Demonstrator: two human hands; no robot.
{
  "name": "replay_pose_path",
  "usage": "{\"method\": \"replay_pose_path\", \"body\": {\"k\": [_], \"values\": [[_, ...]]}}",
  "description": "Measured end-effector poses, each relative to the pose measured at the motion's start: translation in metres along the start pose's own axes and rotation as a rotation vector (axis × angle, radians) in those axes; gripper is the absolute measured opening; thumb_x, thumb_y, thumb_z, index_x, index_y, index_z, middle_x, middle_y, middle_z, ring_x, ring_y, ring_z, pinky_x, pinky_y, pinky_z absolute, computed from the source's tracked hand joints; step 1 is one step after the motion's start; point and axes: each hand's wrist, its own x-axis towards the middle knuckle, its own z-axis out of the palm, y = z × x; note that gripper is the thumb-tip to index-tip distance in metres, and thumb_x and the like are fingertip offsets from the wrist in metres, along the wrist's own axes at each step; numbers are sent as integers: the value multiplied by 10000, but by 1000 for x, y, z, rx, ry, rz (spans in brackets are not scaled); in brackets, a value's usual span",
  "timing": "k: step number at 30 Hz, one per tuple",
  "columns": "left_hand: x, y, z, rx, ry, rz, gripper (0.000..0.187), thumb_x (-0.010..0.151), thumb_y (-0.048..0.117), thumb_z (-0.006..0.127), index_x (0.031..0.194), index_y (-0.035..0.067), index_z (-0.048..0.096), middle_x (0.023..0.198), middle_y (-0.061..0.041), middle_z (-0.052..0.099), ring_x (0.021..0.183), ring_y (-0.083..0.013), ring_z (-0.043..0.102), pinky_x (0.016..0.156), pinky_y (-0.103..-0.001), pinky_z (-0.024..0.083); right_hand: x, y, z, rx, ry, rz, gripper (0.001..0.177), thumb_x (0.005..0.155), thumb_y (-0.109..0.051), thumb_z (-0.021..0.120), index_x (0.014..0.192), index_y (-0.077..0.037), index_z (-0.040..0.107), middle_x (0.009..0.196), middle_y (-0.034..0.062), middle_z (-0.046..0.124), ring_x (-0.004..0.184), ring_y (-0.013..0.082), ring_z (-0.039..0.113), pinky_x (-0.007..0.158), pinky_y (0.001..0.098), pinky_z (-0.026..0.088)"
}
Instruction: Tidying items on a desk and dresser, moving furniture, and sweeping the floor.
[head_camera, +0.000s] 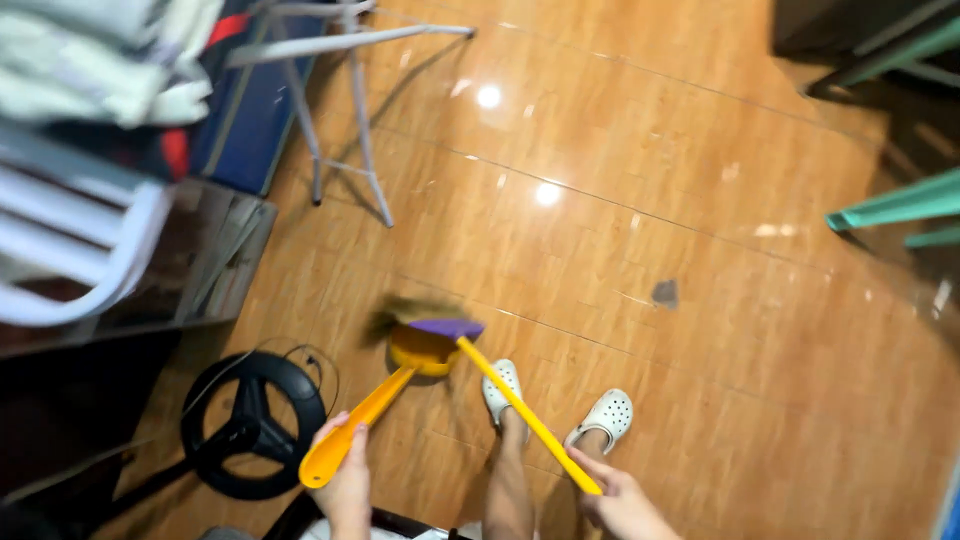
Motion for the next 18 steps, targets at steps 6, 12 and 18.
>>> {"method": "replay_pose_path", "body": {"k": [6, 12, 18], "values": [[-17, 14, 59, -11, -169, 221, 305, 867, -11, 771, 1161, -6, 687, 1209, -96, 720, 1099, -158, 672, 1028, -297, 506, -65, 143, -132, 462, 460, -71, 853, 780, 129, 632, 1537, -247, 518, 611, 103, 605, 512, 145, 508, 494, 271, 385], [-95, 50, 151, 117, -436, 417, 314, 838, -4, 776, 1143, -3, 700, 1197, -107, 735, 1079, -155, 686, 994, -297, 522, -100, 259, -297, 1264, 714, -92, 84, 1008, -308, 520, 1012, -236, 564, 575, -61, 333, 385, 82, 279, 327, 262, 178], [-220, 101, 262, 195, -620, 425, 265, 857, 12, 770, 1112, 2, 696, 1188, -91, 748, 1094, -155, 689, 994, -307, 527, -91, 334, -532, 1618, 735, -198, 133, 995, -164, 470, 885, -208, 409, 593, -103, 330, 423, 0, 298, 349, 178, 170]]}}
